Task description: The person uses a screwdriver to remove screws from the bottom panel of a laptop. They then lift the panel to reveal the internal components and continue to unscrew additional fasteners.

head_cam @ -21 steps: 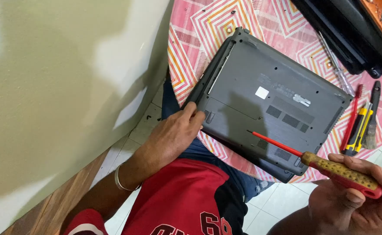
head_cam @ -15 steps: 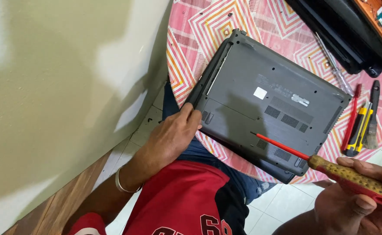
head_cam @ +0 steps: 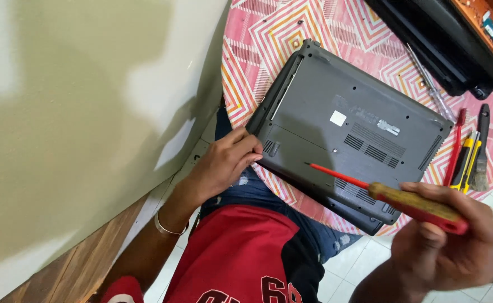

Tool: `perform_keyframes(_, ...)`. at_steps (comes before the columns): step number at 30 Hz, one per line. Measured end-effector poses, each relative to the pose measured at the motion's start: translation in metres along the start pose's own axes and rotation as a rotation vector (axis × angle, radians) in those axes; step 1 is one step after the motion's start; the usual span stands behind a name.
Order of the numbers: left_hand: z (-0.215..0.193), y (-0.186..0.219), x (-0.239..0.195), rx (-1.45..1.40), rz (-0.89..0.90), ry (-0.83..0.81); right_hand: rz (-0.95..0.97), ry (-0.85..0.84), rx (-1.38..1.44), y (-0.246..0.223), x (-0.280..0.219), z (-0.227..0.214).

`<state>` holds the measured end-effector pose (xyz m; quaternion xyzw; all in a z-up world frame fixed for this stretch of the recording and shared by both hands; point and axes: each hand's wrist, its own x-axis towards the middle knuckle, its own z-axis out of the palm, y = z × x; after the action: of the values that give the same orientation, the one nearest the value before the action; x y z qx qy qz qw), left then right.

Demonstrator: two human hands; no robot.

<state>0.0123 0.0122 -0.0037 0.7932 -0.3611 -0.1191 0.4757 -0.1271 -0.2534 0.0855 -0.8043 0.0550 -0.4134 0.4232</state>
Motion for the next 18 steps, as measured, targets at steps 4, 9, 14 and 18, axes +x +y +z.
perform_keyframes(4, -0.001, 0.0, -0.009, -0.133, -0.024, 0.044, 0.024, -0.132, 0.045, -0.015, -0.001, 0.023)
perform_keyframes(9, 0.007, -0.007, -0.013, -0.079, -0.018, 0.093, -0.131, -0.499, 0.026, -0.005, -0.001, 0.045)
perform_keyframes(14, 0.01, -0.007, -0.013, -0.07, -0.015, 0.107, -0.207, -0.532, 0.007, -0.028, 0.011, 0.064)
perform_keyframes(18, 0.011, -0.009, -0.014, -0.065, -0.021, 0.104, -0.257, -0.573, -0.048, -0.025, 0.011, 0.065)
